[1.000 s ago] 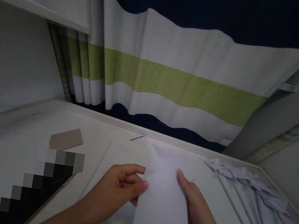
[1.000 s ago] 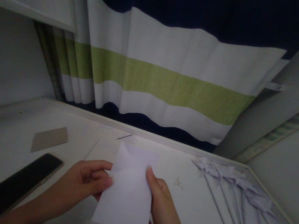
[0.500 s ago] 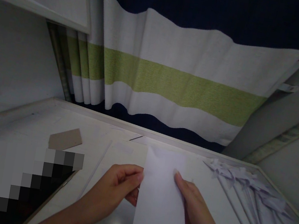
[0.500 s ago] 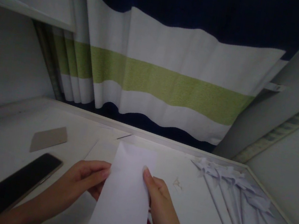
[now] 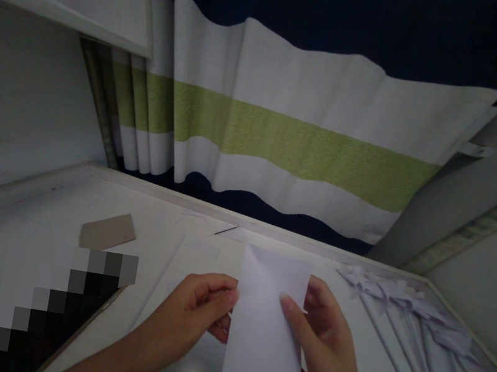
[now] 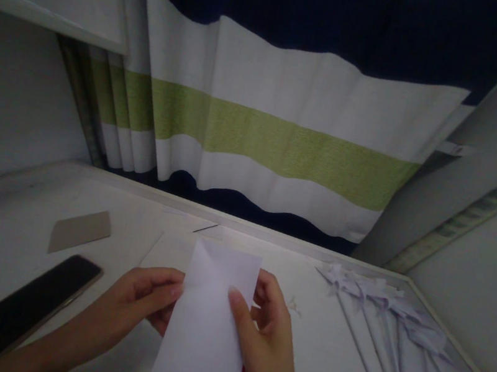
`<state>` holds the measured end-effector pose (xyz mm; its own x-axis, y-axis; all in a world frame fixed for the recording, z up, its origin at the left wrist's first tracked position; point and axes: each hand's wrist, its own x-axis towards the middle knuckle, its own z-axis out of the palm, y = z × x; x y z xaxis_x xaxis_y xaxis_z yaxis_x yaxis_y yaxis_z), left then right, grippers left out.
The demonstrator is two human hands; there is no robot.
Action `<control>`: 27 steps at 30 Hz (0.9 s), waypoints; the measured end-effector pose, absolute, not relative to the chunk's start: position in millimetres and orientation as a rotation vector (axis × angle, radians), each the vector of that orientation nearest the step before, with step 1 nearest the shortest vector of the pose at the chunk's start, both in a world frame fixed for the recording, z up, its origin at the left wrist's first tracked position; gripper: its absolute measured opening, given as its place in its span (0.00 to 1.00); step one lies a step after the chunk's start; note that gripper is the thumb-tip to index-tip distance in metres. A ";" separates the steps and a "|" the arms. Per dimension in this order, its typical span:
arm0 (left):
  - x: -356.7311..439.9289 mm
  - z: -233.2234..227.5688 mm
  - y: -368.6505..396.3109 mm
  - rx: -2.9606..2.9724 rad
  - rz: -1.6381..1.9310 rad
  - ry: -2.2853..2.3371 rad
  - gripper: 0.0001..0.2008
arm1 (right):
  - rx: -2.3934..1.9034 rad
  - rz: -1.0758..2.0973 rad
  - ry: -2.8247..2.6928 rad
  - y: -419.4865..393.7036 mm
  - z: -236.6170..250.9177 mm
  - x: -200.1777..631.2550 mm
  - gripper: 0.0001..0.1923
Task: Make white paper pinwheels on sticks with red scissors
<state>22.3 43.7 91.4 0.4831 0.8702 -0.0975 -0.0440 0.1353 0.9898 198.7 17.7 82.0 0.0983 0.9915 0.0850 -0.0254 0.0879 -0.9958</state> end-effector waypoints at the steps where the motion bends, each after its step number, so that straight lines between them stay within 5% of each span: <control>1: 22.2 90.6 43.6 1.262 0.795 0.843 0.11 | -1.199 0.967 -1.176 16.4 81.8 198.4 0.13; 15: 21.0 94.9 46.6 1.267 0.927 0.906 0.11 | -1.071 -0.160 -1.880 6.9 64.7 206.1 0.20; 27: 18.4 87.1 47.4 1.215 0.925 0.814 0.10 | -0.868 -0.269 -2.313 9.4 63.1 210.0 0.19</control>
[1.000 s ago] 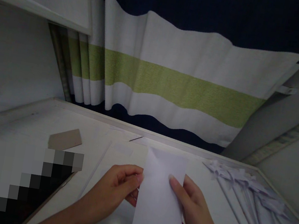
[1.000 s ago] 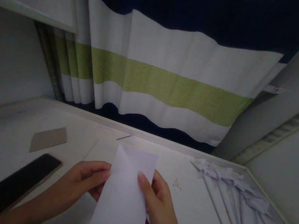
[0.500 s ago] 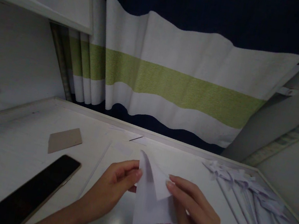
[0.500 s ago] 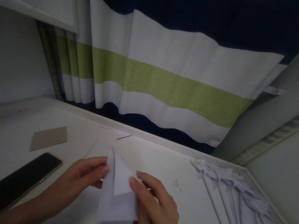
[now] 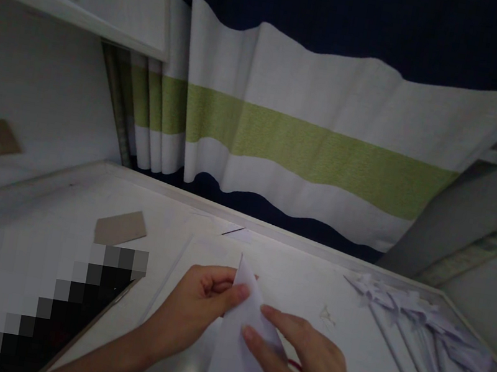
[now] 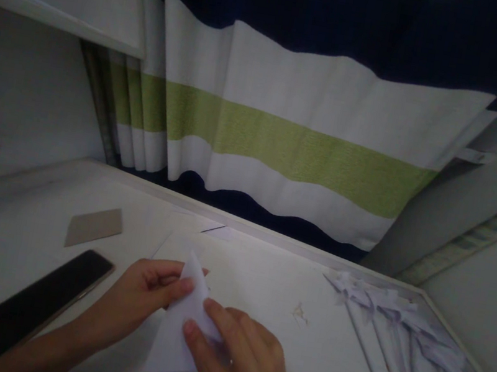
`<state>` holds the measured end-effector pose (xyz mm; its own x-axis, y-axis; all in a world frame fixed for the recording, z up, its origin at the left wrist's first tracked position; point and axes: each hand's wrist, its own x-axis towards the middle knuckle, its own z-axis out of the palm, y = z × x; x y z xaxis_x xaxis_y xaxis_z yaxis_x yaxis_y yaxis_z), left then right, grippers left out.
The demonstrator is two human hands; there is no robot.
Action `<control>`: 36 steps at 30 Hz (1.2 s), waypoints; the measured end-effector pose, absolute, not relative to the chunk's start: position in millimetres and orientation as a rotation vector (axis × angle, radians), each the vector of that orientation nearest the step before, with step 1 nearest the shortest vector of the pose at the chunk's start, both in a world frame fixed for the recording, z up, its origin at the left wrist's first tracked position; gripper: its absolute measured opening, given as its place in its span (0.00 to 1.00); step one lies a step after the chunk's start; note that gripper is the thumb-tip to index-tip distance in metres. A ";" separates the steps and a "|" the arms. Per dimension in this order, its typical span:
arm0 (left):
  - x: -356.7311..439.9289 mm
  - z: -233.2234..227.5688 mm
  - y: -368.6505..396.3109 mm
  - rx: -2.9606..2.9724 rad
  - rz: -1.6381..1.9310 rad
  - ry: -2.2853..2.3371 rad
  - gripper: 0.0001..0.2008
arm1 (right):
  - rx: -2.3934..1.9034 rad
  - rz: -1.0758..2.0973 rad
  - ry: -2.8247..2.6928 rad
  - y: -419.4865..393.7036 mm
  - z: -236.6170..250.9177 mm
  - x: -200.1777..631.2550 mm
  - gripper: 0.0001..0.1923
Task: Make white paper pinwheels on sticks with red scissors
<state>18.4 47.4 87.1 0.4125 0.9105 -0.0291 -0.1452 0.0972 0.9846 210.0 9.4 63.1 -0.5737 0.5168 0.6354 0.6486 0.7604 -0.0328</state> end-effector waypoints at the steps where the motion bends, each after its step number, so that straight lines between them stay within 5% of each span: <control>1: 19.0 86.5 47.2 1.219 0.921 0.815 0.10 | -0.861 -0.220 -2.306 8.6 64.3 210.3 0.21; 5: 21.3 84.8 45.0 1.221 0.913 0.792 0.11 | -1.022 0.348 -2.021 5.1 69.9 206.2 0.26; 10: 23.0 83.1 43.0 1.176 0.914 0.783 0.09 | -1.231 1.287 -1.456 7.4 69.7 190.0 0.10; 13: 23.3 82.8 43.5 1.152 0.903 0.779 0.09 | -1.155 1.564 -1.199 10.2 68.0 185.5 0.10; 36: 24.3 81.1 41.7 1.148 0.865 0.715 0.11 | -1.063 1.753 -1.157 11.0 65.1 192.6 0.15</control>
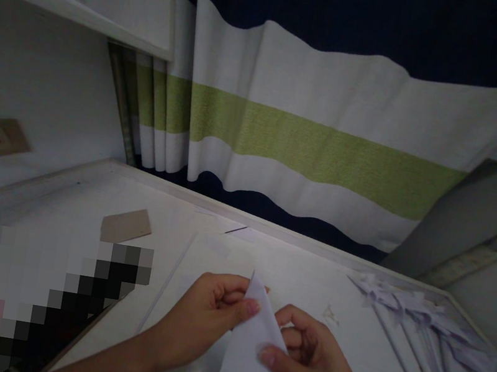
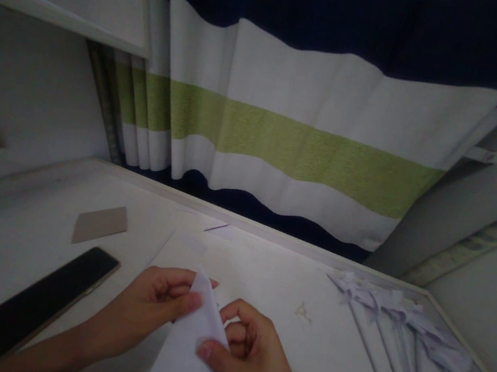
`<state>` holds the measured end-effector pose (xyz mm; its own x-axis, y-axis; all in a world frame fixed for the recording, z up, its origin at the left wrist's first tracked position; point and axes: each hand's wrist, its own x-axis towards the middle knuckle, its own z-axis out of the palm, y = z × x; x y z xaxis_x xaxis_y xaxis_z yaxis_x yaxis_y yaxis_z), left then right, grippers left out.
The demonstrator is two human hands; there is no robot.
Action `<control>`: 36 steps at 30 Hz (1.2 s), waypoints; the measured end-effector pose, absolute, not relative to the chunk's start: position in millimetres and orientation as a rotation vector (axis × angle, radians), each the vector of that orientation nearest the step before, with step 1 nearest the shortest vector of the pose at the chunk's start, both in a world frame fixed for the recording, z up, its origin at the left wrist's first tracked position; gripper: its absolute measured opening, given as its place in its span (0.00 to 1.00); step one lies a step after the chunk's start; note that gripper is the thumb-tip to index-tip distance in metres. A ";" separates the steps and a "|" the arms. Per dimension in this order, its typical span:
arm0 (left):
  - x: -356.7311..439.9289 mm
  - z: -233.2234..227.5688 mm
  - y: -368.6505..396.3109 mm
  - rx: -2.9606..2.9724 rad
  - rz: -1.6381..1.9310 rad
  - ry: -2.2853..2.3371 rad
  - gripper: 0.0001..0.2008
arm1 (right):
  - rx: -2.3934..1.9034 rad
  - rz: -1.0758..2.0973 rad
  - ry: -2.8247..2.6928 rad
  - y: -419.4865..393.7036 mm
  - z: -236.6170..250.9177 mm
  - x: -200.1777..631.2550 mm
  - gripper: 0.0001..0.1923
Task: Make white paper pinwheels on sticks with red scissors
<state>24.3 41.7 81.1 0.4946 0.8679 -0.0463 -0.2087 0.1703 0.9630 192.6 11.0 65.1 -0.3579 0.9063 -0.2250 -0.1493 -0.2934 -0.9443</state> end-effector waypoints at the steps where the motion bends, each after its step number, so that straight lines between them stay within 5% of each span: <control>1: 24.1 81.2 42.0 1.157 0.861 0.716 0.11 | -1.068 1.759 -1.170 10.9 65.2 192.8 0.15; 6: 23.7 81.6 39.7 1.212 0.805 0.733 0.10 | -1.122 1.744 -1.350 11.1 72.1 199.0 0.14; 13: 26.8 82.3 28.3 1.340 0.581 0.724 0.10 | -1.253 1.059 -1.633 10.5 84.4 202.4 0.07; 36: 29.8 89.5 20.9 1.343 0.503 0.638 0.09 | -1.115 1.357 -1.307 8.6 83.4 187.0 0.09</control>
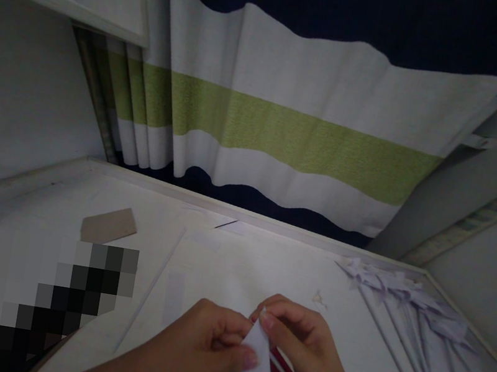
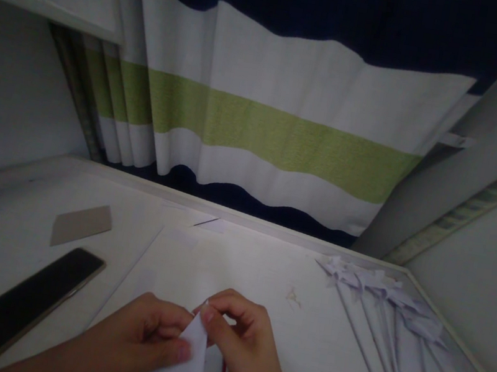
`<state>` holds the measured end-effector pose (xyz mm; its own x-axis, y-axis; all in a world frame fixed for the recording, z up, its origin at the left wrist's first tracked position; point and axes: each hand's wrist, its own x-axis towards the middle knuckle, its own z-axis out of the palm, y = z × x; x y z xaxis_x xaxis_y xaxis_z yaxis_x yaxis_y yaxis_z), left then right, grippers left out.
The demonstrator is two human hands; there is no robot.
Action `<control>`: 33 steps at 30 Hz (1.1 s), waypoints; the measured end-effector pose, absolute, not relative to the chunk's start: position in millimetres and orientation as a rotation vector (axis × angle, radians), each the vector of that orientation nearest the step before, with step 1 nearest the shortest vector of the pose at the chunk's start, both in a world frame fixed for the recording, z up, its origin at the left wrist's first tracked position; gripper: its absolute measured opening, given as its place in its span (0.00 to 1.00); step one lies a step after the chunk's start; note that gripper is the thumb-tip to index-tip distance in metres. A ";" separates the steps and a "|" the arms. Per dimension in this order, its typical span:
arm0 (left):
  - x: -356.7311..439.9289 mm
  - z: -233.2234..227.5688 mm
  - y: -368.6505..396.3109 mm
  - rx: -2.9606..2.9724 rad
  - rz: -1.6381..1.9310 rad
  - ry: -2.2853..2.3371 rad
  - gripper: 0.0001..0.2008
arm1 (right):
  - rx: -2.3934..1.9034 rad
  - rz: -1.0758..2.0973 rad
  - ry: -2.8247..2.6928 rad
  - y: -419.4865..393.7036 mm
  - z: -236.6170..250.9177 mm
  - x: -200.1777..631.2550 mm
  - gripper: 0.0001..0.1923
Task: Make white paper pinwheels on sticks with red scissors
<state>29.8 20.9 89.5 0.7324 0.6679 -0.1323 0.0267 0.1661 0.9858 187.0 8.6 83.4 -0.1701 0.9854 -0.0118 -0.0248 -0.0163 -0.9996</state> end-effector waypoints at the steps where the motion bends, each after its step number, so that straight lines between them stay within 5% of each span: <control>1: 29.6 90.4 20.8 1.366 0.501 0.670 0.10 | -1.114 1.349 -1.319 8.6 83.7 187.5 0.09; 6: 29.6 100.0 20.8 1.490 0.430 0.820 0.15 | -1.136 1.308 -1.333 8.7 83.6 190.8 0.06; 21: 31.2 91.0 17.4 1.387 0.429 0.812 0.10 | -1.098 1.391 -1.199 10.7 80.1 192.1 0.13; 33: 32.3 89.5 18.6 1.390 0.428 0.817 0.09 | -1.103 1.386 -1.294 7.3 84.4 189.6 0.08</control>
<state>32.3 18.6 89.5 0.6648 0.7028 -0.2532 0.1925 0.1663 0.9671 189.6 7.3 84.4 -0.1831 0.9828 -0.0237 -0.0435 -0.0322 -0.9985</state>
